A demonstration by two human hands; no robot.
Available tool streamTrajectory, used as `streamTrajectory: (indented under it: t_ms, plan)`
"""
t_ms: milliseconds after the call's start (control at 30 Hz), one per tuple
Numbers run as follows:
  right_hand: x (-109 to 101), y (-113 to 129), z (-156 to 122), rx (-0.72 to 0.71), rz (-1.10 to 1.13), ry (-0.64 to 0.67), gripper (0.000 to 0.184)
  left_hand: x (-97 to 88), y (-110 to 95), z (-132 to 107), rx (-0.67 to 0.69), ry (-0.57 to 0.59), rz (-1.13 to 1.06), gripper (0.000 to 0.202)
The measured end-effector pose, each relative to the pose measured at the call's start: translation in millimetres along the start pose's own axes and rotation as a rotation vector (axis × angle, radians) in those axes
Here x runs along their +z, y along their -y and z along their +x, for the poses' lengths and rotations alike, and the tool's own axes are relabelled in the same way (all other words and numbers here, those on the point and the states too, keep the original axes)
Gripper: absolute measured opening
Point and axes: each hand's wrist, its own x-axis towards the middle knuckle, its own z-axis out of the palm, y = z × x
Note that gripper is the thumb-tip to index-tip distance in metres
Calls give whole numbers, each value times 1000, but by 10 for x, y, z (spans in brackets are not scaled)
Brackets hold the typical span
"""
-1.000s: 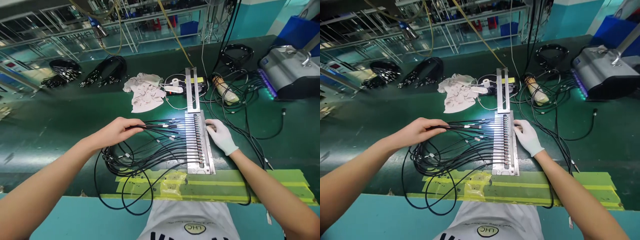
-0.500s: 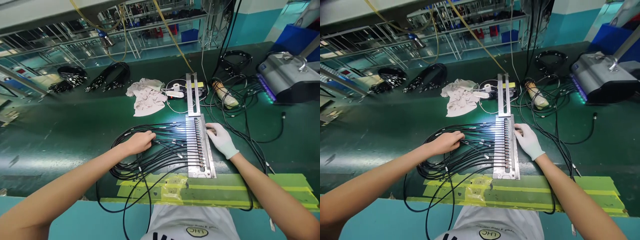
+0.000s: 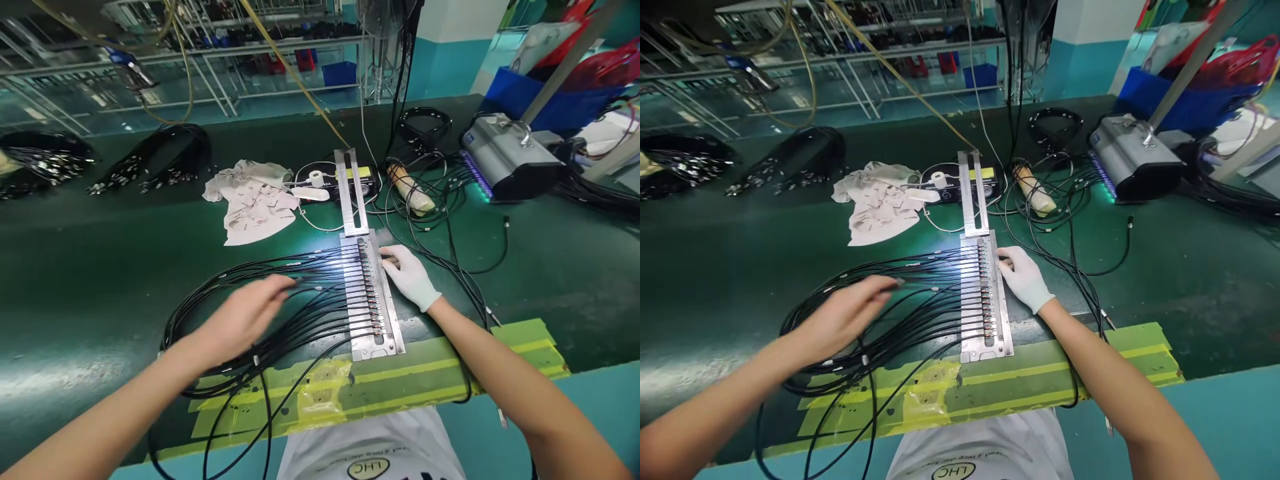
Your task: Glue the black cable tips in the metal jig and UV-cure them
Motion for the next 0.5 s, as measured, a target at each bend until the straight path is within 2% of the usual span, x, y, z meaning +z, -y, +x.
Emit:
streamTrajectory:
  t_ms: [67, 133, 200, 267, 333, 367, 433, 500]
  plan:
    - [1, -2, -2, -3, -5, -2, 27, 243, -116, 146, 179, 165, 52, 28]
    - [1, -3, 1, -3, -8, -1, 27, 362, -73, 316, 270, 185, 71, 35]
    - [1, 1, 7, -1, -10, 2, 27, 346, 153, 497, 208, 78, 94, 41]
    - [0, 9, 12, 2, -10, 3, 28, 253, 498, 664, 28, 18, 193, 51]
    - [0, 17, 15, 6, -9, 1, 28, 153, 847, 783, -133, 121, 272, 72]
    - [0, 20, 17, 7, -10, 1, 28, 115, 987, 819, -167, 167, 280, 74]
    - [0, 20, 19, 7, -13, 5, 28, 72, 1162, 850, -173, 250, 251, 64]
    - [2, 14, 20, 2, -22, 11, 28, 63, 1207, 852, -134, 309, 201, 45]
